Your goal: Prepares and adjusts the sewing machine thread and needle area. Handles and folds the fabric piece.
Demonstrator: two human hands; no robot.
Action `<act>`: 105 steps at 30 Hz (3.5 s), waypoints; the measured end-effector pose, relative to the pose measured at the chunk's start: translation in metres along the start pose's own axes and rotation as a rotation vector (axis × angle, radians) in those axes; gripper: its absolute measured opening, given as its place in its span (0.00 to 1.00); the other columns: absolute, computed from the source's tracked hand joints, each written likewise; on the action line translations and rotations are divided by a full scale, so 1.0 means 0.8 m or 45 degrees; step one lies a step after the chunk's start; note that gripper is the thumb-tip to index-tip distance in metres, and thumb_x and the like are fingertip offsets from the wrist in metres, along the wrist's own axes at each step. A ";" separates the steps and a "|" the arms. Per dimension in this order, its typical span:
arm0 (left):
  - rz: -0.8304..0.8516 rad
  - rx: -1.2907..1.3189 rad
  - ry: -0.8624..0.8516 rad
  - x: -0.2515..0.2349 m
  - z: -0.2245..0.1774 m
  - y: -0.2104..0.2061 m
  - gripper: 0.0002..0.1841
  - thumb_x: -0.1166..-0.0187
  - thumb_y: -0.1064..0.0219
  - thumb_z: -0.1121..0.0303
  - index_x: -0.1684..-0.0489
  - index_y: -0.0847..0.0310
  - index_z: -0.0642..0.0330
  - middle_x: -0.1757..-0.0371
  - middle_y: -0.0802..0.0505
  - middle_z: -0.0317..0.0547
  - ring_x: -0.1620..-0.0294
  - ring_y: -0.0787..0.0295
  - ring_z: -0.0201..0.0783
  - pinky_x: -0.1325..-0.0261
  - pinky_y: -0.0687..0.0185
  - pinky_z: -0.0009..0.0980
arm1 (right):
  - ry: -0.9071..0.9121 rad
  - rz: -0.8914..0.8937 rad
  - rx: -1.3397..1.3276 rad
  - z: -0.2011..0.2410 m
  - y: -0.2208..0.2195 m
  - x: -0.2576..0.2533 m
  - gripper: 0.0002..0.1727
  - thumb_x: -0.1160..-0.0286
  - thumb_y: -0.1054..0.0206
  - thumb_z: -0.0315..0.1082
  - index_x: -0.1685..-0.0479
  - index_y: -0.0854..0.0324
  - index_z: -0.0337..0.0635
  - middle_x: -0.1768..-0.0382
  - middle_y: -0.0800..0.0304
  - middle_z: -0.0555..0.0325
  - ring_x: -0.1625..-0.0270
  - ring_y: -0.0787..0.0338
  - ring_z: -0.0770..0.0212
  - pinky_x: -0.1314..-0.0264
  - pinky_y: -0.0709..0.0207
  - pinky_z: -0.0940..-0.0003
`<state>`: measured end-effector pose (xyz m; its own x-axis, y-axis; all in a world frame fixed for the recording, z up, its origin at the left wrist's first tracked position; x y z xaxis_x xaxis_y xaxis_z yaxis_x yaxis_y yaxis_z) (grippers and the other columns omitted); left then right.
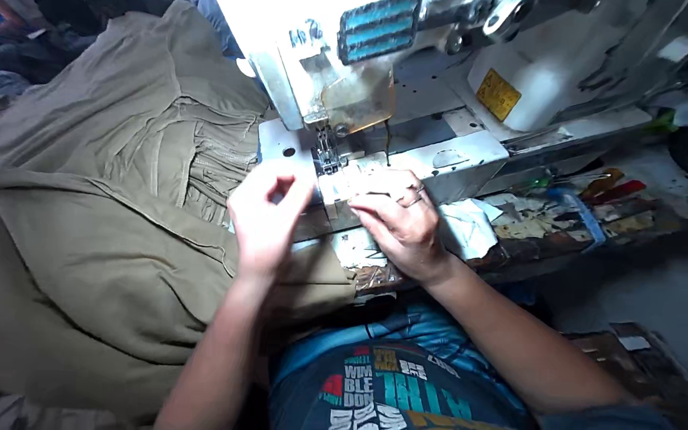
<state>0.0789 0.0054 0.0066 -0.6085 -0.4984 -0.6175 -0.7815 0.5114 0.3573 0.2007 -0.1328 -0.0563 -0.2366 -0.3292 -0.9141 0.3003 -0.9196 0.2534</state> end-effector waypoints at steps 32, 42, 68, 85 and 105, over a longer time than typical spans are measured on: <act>0.125 -0.275 0.504 -0.068 0.025 -0.027 0.15 0.34 0.30 0.78 0.87 0.21 0.46 0.87 0.17 0.20 0.87 0.26 0.14 0.80 0.30 0.13 | -0.090 -0.092 -0.058 -0.002 -0.010 0.003 0.05 0.29 0.27 0.25 0.62 0.05 0.37 0.60 0.06 0.45 0.40 0.11 0.47 0.24 0.26 0.60; 0.099 -0.278 0.485 -0.067 0.026 -0.028 0.14 0.33 0.30 0.78 0.86 0.21 0.45 0.86 0.17 0.18 0.86 0.25 0.13 0.80 0.30 0.12 | -0.092 -0.074 -0.075 -0.002 -0.010 0.003 0.06 0.29 0.27 0.25 0.60 0.05 0.38 0.59 0.06 0.45 0.39 0.12 0.47 0.25 0.26 0.61; 0.304 -0.350 0.676 -0.087 0.026 -0.026 0.13 0.30 0.31 0.78 0.84 0.18 0.48 0.86 0.16 0.21 0.86 0.25 0.15 0.79 0.28 0.13 | -0.100 -0.063 -0.024 -0.001 -0.010 0.001 0.05 0.30 0.26 0.25 0.62 0.05 0.37 0.61 0.07 0.45 0.41 0.12 0.47 0.28 0.25 0.63; 0.280 -0.294 0.605 -0.086 0.031 -0.025 0.11 0.32 0.30 0.76 0.82 0.18 0.47 0.84 0.15 0.21 0.85 0.23 0.15 0.78 0.27 0.12 | -0.104 -0.053 -0.002 -0.001 -0.012 0.002 0.05 0.30 0.26 0.26 0.63 0.04 0.38 0.61 0.07 0.43 0.43 0.12 0.47 0.30 0.25 0.62; 0.182 -0.345 0.524 -0.083 0.037 -0.025 0.12 0.33 0.27 0.72 0.85 0.20 0.47 0.84 0.16 0.21 0.84 0.24 0.15 0.77 0.30 0.14 | -0.283 1.079 0.403 0.005 0.032 0.065 0.24 0.37 0.24 0.23 0.36 0.11 0.43 0.59 0.11 0.40 0.45 0.14 0.35 0.47 0.21 0.47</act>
<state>0.1388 0.0489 0.0199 -0.6732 -0.6989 -0.2416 -0.6608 0.4219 0.6208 0.1922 -0.1745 -0.0957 -0.2351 -0.9209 -0.3110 0.1959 -0.3582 0.9129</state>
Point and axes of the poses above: each hand's wrist, its own x-axis away from the middle knuckle, its own y-axis out of the back of the hand, z = x × y, the point moved 4 cm from there along -x, towards the middle knuckle
